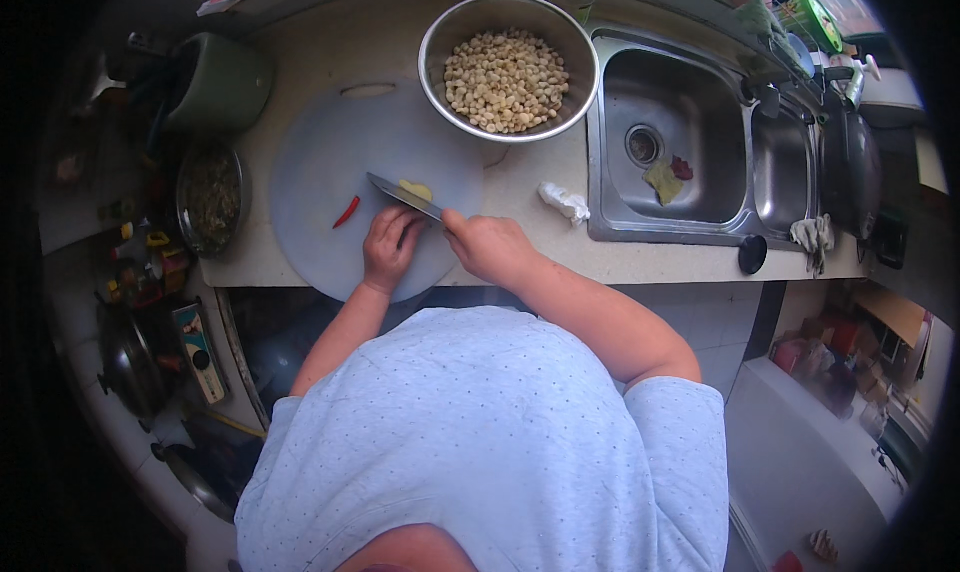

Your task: The person carries a basket of peanuts into the kitchen, washes and dries a metal bowl, then transfers peanuts by hand into the bowl. They then use a knife to cut ginger and a red chili pepper on a cutting board.

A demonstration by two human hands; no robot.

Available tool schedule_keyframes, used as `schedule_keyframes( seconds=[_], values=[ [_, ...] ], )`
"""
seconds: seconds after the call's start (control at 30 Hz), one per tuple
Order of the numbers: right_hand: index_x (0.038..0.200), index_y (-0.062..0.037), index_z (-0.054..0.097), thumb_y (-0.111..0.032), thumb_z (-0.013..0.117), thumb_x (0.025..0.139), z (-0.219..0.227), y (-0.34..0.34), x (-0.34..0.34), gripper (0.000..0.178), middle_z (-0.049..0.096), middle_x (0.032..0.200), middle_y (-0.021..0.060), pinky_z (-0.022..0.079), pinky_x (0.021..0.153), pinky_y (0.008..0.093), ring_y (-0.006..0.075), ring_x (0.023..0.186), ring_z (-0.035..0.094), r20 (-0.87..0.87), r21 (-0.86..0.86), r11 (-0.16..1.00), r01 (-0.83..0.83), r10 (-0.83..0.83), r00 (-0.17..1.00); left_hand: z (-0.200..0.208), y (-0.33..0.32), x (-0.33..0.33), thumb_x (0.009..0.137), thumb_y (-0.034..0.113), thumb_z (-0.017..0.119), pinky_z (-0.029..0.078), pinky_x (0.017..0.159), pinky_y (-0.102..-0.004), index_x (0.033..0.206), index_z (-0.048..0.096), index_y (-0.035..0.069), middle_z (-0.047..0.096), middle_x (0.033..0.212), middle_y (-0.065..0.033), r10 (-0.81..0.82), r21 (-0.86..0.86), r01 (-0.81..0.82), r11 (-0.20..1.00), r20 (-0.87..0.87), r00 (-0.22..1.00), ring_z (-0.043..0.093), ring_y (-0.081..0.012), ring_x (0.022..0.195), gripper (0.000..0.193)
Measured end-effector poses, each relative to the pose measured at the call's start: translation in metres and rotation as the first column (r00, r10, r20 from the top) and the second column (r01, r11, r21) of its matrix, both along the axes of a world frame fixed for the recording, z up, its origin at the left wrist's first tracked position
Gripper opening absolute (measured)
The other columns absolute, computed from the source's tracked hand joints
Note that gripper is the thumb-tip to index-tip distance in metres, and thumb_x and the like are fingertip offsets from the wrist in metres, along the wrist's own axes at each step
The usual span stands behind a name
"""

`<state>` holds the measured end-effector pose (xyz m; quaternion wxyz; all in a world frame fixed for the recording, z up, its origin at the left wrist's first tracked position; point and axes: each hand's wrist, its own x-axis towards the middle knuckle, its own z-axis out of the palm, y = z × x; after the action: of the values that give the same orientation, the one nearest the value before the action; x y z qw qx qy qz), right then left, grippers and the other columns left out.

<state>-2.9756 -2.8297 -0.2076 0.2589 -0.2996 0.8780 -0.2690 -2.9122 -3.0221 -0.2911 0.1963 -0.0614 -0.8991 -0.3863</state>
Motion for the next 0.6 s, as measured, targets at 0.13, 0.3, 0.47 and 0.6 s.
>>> schedule_keyframes(
  seconds=[0.13,0.3,0.47,0.6],
  values=[
    [0.102,-0.0106,0.047,-0.026,0.050,0.095,0.012,0.010,0.007,0.017,0.062,0.071,0.0164,0.049,0.059,0.0495,0.0390,0.066,0.062,-0.002,-0.008,1.000,0.018,-0.018,1.000,0.002,-0.001,0.004,0.077,0.003,0.071,0.052,0.080,-0.0362,0.098,0.067,0.006,0.063,0.104,-0.0078,0.004,-0.008,-0.004,1.000,0.014,1.000,0.062,-0.0282,0.093,0.022],
    [0.110,-0.0112,0.050,-0.023,0.054,0.094,0.041,0.042,0.023,0.021,0.062,0.075,0.0170,0.048,0.057,0.0486,0.0404,0.066,0.061,0.062,0.107,0.994,0.027,-0.033,0.998,0.000,-0.003,0.001,0.076,0.002,0.072,0.052,0.079,-0.0359,0.098,0.067,0.005,0.063,0.104,-0.0082,-0.003,0.024,0.003,1.000,-0.007,1.000,0.063,-0.0285,0.094,0.023],
    [0.109,-0.0117,0.050,-0.023,0.054,0.094,0.055,0.048,0.021,0.019,0.061,0.074,0.0166,0.048,0.056,0.0490,0.0407,0.064,0.060,0.081,0.128,0.991,0.046,-0.056,0.995,-0.003,-0.002,-0.005,0.077,0.001,0.072,0.053,0.079,-0.0358,0.098,0.066,0.004,0.064,0.104,-0.0086,-0.006,0.048,0.007,0.999,-0.018,1.000,0.063,-0.0289,0.093,0.022],
    [0.108,-0.0114,0.049,-0.022,0.055,0.094,0.055,0.048,0.018,0.018,0.061,0.073,0.0173,0.048,0.055,0.0489,0.0408,0.063,0.060,0.073,0.106,0.994,0.037,-0.045,0.996,-0.005,0.000,-0.007,0.077,0.002,0.073,0.052,0.080,-0.0359,0.098,0.066,0.004,0.064,0.105,-0.0088,0.010,0.044,-0.009,0.999,-0.009,1.000,0.063,-0.0289,0.094,0.022]
  ],
)
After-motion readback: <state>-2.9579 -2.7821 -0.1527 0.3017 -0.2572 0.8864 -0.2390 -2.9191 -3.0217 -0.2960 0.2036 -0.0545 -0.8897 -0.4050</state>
